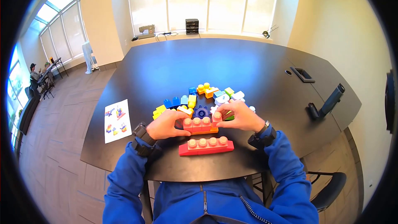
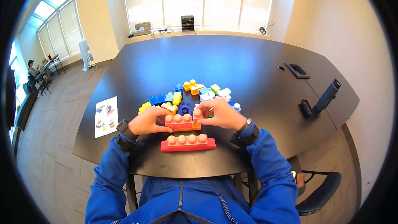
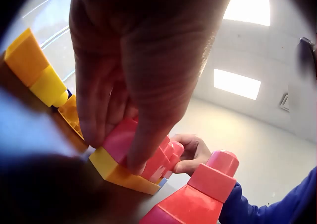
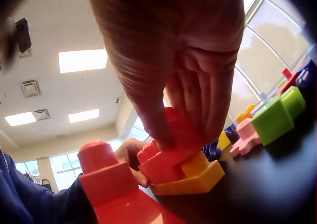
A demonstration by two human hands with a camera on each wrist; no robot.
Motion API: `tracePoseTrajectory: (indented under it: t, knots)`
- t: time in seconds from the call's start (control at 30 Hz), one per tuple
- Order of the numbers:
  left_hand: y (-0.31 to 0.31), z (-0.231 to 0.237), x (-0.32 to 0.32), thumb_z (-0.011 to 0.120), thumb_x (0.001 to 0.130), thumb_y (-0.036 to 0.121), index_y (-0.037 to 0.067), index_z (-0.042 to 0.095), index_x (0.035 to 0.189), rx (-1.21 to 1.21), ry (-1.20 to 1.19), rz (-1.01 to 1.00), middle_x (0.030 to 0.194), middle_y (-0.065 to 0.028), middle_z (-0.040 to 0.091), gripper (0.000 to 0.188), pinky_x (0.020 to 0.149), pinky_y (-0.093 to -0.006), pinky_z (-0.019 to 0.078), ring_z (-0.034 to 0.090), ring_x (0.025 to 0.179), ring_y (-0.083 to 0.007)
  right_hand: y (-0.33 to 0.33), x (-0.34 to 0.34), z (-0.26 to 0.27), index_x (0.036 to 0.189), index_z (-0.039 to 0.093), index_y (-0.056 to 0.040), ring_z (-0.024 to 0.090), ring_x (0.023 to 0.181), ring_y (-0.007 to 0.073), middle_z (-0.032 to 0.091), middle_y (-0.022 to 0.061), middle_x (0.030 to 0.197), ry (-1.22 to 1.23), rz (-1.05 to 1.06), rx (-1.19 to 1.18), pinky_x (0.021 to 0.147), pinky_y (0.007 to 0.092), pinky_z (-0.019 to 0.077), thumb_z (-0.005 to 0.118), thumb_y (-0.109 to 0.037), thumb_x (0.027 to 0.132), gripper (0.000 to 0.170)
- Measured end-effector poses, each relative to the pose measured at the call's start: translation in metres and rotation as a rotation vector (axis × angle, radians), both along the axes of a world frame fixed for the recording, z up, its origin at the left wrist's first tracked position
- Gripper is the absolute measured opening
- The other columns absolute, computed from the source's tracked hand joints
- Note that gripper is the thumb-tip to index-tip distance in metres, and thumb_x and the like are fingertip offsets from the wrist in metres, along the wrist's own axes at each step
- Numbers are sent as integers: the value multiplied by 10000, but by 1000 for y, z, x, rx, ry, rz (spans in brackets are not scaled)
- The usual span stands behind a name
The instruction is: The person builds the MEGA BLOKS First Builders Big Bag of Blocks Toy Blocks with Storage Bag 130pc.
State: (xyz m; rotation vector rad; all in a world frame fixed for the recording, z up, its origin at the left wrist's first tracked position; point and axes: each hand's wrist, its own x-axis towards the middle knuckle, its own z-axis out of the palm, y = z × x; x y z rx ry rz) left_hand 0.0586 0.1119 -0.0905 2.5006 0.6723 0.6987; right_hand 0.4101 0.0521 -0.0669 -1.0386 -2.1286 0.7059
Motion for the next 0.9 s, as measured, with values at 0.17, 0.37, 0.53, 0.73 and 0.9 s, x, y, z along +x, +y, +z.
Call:
tracePoseTrajectory:
  t: [0.17,0.37,0.53,0.73,0.9]
  knots:
    - [-4,5,3,980,874,267,-19,782,1198,15,17,-5,990,-185,809,475,860,-386,638,803,900,-317,-5,-11,1,1212,755,30,841,991,191,837,108,1059,-218,8,-20,931,330,672,914,-123,957,338]
    - [-6,7,6,967,867,236,-21,768,1119,-43,48,21,942,-188,796,412,834,-383,629,795,859,-312,-1,-10,-12,1199,750,45,835,952,195,831,124,1035,-151,33,-15,916,338,673,920,-119,938,352]
    - [-6,3,6,971,860,230,-27,760,1095,50,-4,21,933,-192,794,407,830,-380,632,793,850,-318,2,-13,-18,1189,762,36,817,887,215,816,145,998,-228,10,88,852,353,657,937,-188,922,391]
    - [-5,4,4,985,876,196,-50,787,1238,-89,79,39,1105,-188,831,481,919,-361,673,835,1005,-271,10,-12,-36,1232,798,-97,771,1046,248,818,72,1051,-174,32,148,1315,614,252,952,-385,935,441]
    - [-6,5,5,991,864,202,-43,794,1198,-98,80,30,1094,-189,829,458,922,-369,666,835,1006,-287,13,-13,-35,1207,795,-6,785,1008,350,810,182,1068,-180,52,156,914,448,599,951,-341,929,463]
